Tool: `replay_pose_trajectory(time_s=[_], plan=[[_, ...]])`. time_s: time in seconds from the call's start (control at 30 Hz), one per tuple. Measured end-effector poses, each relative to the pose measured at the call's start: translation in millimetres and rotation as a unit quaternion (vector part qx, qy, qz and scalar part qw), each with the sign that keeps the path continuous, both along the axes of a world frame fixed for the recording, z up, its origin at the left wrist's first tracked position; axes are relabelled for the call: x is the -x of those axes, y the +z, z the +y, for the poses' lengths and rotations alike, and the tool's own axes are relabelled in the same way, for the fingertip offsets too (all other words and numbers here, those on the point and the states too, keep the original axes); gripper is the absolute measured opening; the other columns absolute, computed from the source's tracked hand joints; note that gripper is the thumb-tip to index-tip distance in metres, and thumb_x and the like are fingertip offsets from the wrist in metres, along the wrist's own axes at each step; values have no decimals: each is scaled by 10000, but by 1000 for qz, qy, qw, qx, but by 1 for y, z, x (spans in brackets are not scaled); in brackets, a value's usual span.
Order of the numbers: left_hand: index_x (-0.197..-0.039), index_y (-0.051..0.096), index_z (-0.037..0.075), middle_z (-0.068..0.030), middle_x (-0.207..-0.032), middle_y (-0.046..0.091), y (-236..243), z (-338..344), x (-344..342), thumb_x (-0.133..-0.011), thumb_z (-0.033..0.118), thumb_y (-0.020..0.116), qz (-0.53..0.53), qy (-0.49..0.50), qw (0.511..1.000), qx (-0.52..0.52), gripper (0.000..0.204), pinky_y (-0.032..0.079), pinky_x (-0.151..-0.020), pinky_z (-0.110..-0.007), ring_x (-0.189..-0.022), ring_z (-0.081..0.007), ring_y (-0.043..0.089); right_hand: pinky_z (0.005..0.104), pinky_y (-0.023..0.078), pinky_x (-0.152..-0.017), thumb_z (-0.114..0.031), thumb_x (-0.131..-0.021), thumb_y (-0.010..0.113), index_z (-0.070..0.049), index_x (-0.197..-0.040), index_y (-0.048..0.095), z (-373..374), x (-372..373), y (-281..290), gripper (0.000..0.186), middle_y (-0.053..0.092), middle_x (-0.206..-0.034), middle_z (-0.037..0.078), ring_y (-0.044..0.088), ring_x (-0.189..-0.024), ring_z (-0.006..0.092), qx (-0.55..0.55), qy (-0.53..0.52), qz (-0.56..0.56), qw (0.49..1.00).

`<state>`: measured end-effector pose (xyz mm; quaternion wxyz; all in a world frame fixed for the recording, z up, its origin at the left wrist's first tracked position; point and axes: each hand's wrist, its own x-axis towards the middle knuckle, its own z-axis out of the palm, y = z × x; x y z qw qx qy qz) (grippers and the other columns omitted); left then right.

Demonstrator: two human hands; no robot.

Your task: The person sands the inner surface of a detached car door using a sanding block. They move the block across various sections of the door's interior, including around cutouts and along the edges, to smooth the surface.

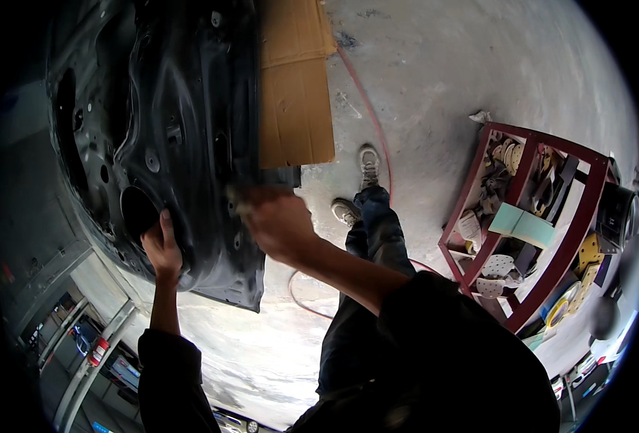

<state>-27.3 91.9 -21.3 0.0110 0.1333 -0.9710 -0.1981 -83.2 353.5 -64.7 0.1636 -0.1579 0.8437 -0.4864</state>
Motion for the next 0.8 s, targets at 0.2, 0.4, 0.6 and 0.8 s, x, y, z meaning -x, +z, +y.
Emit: replay_pose_trajectory(time_s=[0.2, 0.4, 0.6, 0.8], plan=[[-623, 550, -29, -225, -553, 498, 4, -1, 0, -1078, 351, 461, -2, 5, 1000, 2, 600, 331, -494, -473, -492, -434, 473, 484, 571, -756, -98, -960, 622, -10, -1339, 595, -42, 87, 10, 389, 708, -948, 266, 708, -885, 436, 168, -299, 4, 939], [-688, 622, -45, -248, -596, 551, 2, 0, 2, -1077, 349, 461, -19, -3, 1000, 3, 575, 368, -509, -474, -534, -452, 549, 467, 576, -839, -116, -976, 617, -25, -1411, 540, -93, 73, -3, 452, 717, -1052, 255, 712, -960, 433, 134, -281, -233, 921], [-795, 693, -43, -237, -638, 603, 5, 0, -1, -1074, 347, 466, 0, 5, 1000, -12, 531, 414, -523, -446, -564, -434, 602, 368, 488, -606, -203, -1036, 574, -13, -1408, 560, -99, 58, -17, 418, 638, -693, 146, 635, -617, 208, 262, -321, -170, 894], [-688, 625, -32, -228, -583, 545, -5, 12, 12, -1075, 337, 469, 0, -7, 999, -34, 557, 367, -501, -449, -510, -421, 546, 438, 565, -734, -51, -957, 578, -64, -1447, 534, -97, 132, -55, 493, 722, -904, 233, 729, -843, 378, 139, -332, 58, 931]])
